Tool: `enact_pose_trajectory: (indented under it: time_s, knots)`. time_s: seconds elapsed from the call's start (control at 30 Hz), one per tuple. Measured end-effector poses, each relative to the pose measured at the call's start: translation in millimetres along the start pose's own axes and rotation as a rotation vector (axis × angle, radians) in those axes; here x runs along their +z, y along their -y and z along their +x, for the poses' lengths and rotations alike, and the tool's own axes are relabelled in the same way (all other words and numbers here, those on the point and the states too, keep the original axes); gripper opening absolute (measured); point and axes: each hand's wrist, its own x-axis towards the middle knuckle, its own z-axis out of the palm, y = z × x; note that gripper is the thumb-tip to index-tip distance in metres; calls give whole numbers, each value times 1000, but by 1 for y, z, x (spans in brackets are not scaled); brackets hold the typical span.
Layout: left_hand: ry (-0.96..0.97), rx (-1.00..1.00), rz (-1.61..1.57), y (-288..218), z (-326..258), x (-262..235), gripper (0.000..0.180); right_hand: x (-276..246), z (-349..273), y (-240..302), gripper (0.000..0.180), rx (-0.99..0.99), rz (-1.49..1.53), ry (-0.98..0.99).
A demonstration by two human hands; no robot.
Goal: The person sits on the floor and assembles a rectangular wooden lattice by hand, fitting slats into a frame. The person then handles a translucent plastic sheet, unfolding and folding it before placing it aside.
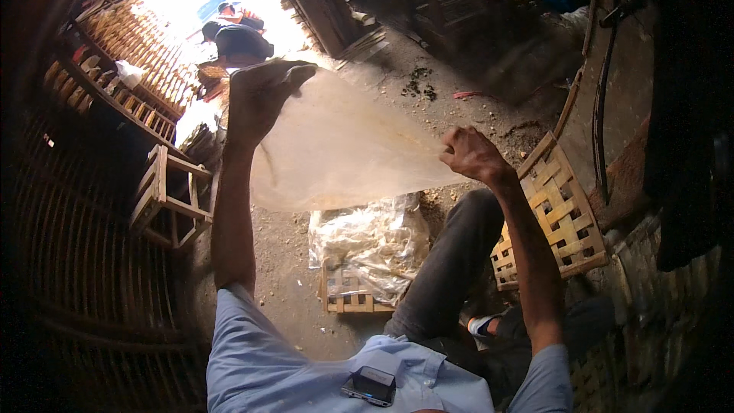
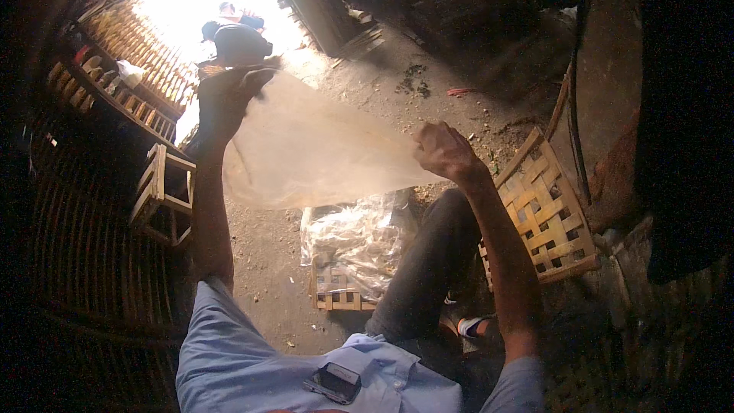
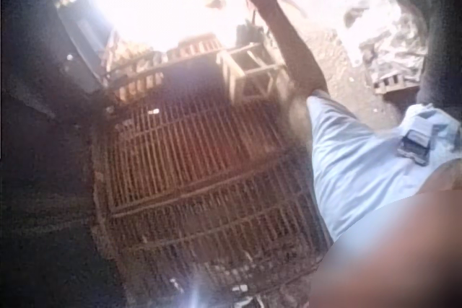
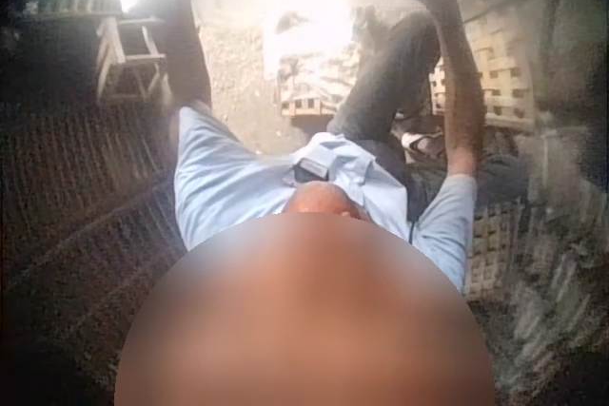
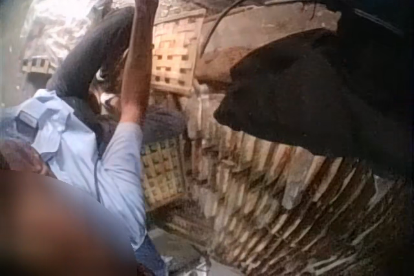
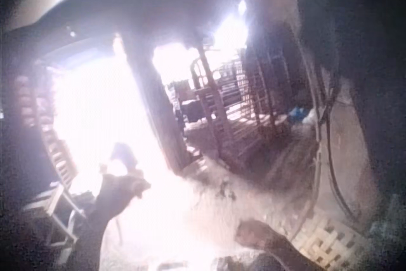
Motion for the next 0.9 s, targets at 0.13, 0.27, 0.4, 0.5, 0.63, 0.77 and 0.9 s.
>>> enact_pose_trajectory:
  time_s: [0.13, 0.27, 0.4, 0.5, 0.63, 0.77, 0.9]
  knots:
    - [50, -72, 370, -12, -10, 21, 16, -20, 16, 63, 47, -546, 391, -325]
    - [9, 15, 204, -1, -9, 28, 18, -25, 39, 89, 30, -656, 423, -182]
    - [-27, 21, 127, 8, -6, -8, 23, 21, 27, 5, 19, -320, 239, 14]
    - [-36, -55, 161, 12, 0, 2, 23, 24, -10, -58, 18, 82, -150, 141]
    - [90, -263, 309, -12, -6, 32, 20, -11, -2, 40, 43, -450, 160, -309]
    - [0, 206, 249, 16, -14, 32, 19, -28, 38, 114, 32, -659, 522, -249]
    - [-221, 59, 187, 25, -13, -27, 24, 5, 39, 60, 22, -504, 493, -54]
